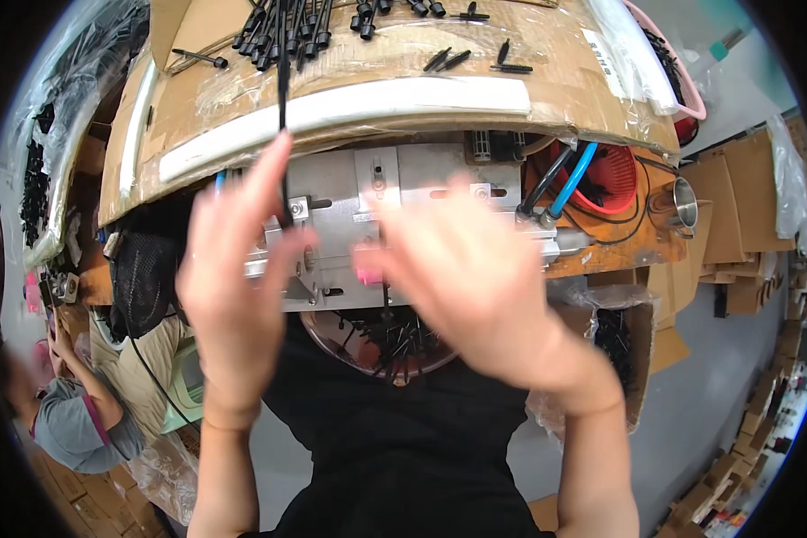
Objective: The person repeatedly picks up black plastic cable ties and inserts them into a metal jig on a workbench. They then pull the ties through the mechanism, which appears to cut or trim them, and drop the finished pieces into a clear bowl below. The process is repeated continuously throughout the clip.
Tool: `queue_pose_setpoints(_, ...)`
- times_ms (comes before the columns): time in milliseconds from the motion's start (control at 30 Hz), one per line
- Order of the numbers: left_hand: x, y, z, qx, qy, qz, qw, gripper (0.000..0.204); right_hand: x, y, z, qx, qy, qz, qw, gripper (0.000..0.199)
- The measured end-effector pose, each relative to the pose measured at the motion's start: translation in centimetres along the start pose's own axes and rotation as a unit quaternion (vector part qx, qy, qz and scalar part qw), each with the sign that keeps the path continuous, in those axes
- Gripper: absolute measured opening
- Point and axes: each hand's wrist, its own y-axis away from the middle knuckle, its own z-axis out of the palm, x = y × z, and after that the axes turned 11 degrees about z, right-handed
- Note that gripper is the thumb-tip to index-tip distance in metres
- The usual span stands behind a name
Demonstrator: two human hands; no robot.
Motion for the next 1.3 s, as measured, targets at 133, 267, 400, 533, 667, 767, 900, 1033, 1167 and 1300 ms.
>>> queue_pose_setpoints(133,3.8,7.1,2.3,-0.084,-0.013,0.013,0.996,0.061,3.7,-13.1,2.7,0.044,0.181,0.041,0.982,0.033)
queue_pose_setpoints(267,5.4,8.7,4.8,-0.155,-0.015,0.038,0.987,0.057,6.2,-19.3,0.8,-0.082,0.186,0.131,0.970,0.033)
queue_pose_setpoints(400,4.6,9.0,5.4,-0.167,-0.061,0.010,0.984,0.057,2.1,-15.4,-3.4,-0.133,-0.041,0.154,0.978,0.027)
queue_pose_setpoints(533,5.1,9.1,5.5,-0.155,-0.079,0.013,0.985,0.058,5.8,-12.8,-5.8,-0.163,-0.254,0.274,0.913,0.023)
queue_pose_setpoints(667,4.9,9.0,5.6,-0.156,-0.070,0.010,0.985,0.059,7.4,-10.7,-6.8,-0.071,-0.386,0.321,0.862,0.024)
queue_pose_setpoints(767,5.0,8.5,5.8,-0.166,-0.068,0.019,0.984,0.060,7.9,-9.2,-8.1,-0.050,-0.476,0.302,0.824,0.022)
queue_pose_setpoints(900,4.7,8.3,5.0,-0.184,-0.050,0.009,0.982,0.059,5.5,-5.4,-6.1,0.044,-0.427,0.194,0.882,0.015)
queue_pose_setpoints(1033,2.6,4.1,2.6,-0.146,-0.029,0.027,0.989,0.051,0.6,4.3,-1.5,0.024,-0.296,0.154,0.942,0.034)
queue_pose_setpoints(1167,-4.3,-6.8,3.5,0.050,-0.131,0.131,0.981,0.029,-2.7,9.6,2.4,-0.018,-0.145,0.156,0.977,0.062)
queue_pose_setpoints(1300,-7.9,-11.0,3.3,-0.023,-0.028,0.076,0.996,0.016,-3.1,10.2,4.2,-0.067,-0.128,0.145,0.979,0.065)
